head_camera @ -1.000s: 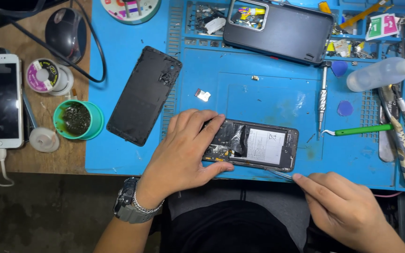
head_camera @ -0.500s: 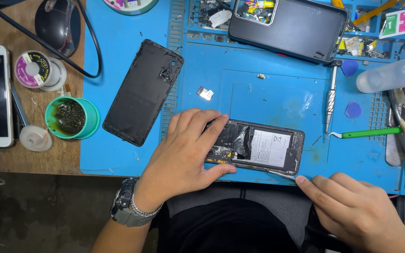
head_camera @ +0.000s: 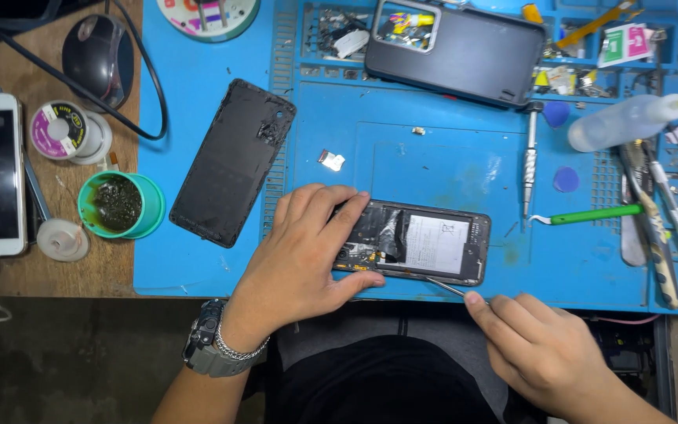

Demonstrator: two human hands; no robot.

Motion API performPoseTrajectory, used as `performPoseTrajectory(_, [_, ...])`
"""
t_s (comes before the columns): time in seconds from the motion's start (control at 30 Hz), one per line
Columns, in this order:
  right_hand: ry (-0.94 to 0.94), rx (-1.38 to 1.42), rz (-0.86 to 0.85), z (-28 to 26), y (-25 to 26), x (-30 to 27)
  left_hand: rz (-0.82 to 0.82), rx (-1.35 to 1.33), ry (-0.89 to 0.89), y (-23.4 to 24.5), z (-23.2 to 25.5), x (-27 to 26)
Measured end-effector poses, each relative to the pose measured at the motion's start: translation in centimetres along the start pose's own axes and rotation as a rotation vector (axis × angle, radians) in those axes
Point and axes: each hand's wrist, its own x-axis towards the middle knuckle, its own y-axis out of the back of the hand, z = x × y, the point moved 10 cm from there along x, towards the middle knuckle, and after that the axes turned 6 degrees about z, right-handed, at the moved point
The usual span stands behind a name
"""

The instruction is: Using a thin metal prying tool to detach and remove internal components from a disassembled smartphone on a repair mat.

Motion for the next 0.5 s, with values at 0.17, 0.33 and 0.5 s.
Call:
performPoseTrajectory(0.17, [-0.022, 0.048, 0.198, -0.1, 0.2, 0.0, 0.017, -0.002, -0.013, 0.2, 0.3, 0.0])
performPoseTrajectory(0.33, [-0.082, 0.093, 0.37, 0.4, -0.2, -1.6, -0.001, 0.002, 0.02, 0.0, 0.1, -0.2])
performPoseTrajectory(0.5, [-0.262, 0.108, 0.419, 1.7, 0.0, -1.9, -0.014, -0.028, 0.032, 0.1, 0.1, 0.0])
